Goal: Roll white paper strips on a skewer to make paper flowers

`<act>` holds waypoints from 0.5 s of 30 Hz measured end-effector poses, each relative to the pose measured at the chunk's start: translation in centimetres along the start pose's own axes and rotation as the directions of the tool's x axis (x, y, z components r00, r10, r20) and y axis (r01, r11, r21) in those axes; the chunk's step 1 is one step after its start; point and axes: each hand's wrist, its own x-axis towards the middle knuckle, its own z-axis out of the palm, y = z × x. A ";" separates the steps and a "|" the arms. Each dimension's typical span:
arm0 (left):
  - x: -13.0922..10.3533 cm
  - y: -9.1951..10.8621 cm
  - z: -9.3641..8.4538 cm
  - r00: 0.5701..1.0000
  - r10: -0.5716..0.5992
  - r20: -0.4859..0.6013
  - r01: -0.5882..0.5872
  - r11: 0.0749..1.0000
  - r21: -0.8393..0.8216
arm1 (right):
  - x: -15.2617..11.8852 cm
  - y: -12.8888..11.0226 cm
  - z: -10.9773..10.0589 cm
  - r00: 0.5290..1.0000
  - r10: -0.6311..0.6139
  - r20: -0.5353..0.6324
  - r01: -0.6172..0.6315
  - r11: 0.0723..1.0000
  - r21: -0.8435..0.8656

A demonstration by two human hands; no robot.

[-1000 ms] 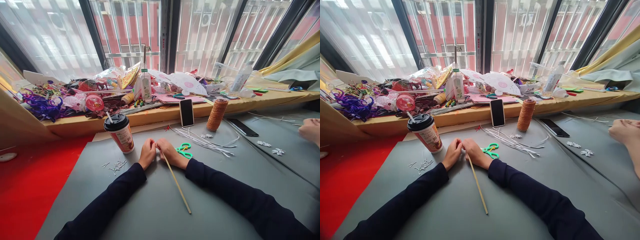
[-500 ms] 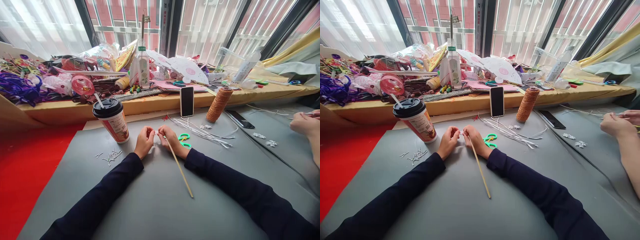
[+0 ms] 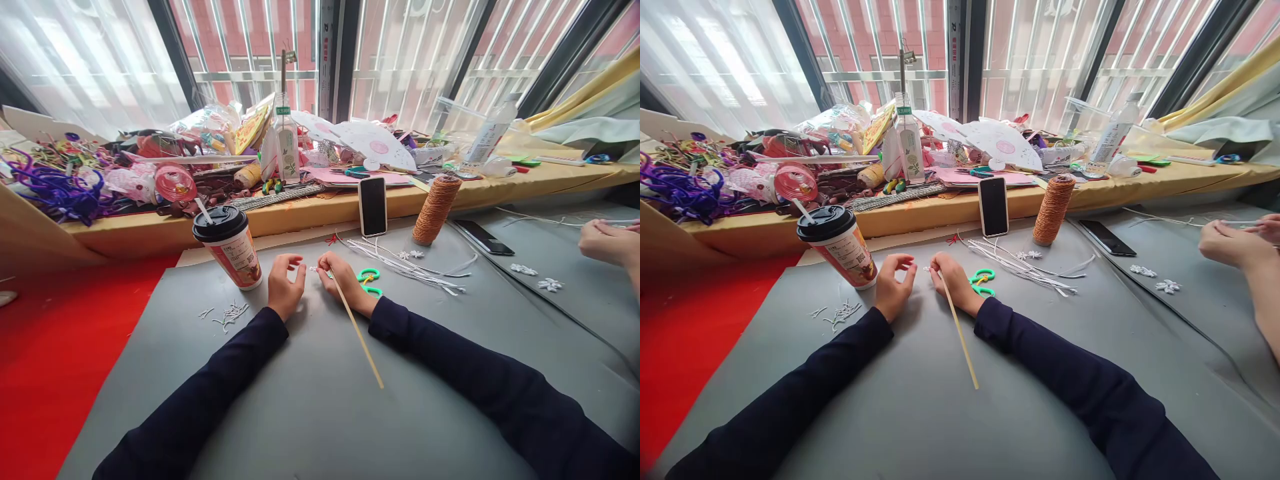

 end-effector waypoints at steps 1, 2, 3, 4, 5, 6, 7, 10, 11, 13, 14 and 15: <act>-0.2 0.5 -1.2 0.989 0.116 -0.086 -0.109 0.991 0.078 | 0.0 0.1 0.0 1.000 0.018 -0.006 -0.018 1.000 -0.003; -0.3 0.7 -2.7 0.965 0.206 -0.162 -0.180 0.970 0.163 | 0.1 0.1 0.0 0.999 0.034 -0.012 -0.034 0.999 -0.003; -0.5 0.8 -4.4 0.931 0.267 -0.249 -0.206 0.948 0.243 | 0.1 0.2 0.0 0.999 0.049 -0.016 -0.049 0.999 -0.002; -0.6 0.5 -6.1 0.887 0.295 -0.355 -0.188 0.934 0.306 | 0.2 0.2 0.1 0.998 0.060 -0.019 -0.060 0.998 0.002; -0.7 0.0 -7.6 0.859 0.260 -0.441 -0.107 0.934 0.340 | 0.2 0.3 0.2 0.998 0.068 -0.016 -0.068 0.998 0.007; -0.6 -0.8 -8.9 0.844 0.185 -0.503 -0.004 0.941 0.340 | 0.3 0.3 0.3 0.997 0.072 -0.012 -0.072 0.997 0.013; -0.3 -1.7 -9.8 0.839 0.107 -0.533 0.076 0.948 0.309 | 0.3 0.4 0.4 0.997 0.072 -0.005 -0.072 0.997 0.020; 1.1 -4.4 -10.1 0.916 -0.143 -0.375 0.192 0.977 0.095 | 0.5 0.4 0.5 0.997 0.081 0.015 -0.081 0.996 0.038; 1.5 -4.9 -9.5 0.940 -0.191 -0.281 0.206 0.978 0.026 | 0.5 0.5 0.6 0.996 0.091 0.017 -0.091 0.995 0.041; 2.1 -5.0 -8.2 0.952 -0.230 -0.204 0.232 0.973 -0.017 | 0.5 0.5 0.5 0.993 0.117 0.011 -0.118 0.992 0.042; 2.1 -4.7 -7.6 0.947 -0.220 -0.234 0.227 0.974 0.005 | 0.6 0.6 0.5 0.992 0.129 0.007 -0.129 0.991 0.042; 1.9 -4.1 -7.1 0.944 -0.194 -0.267 0.210 0.977 0.032 | 0.6 0.6 0.5 0.990 0.138 0.004 -0.138 0.990 0.044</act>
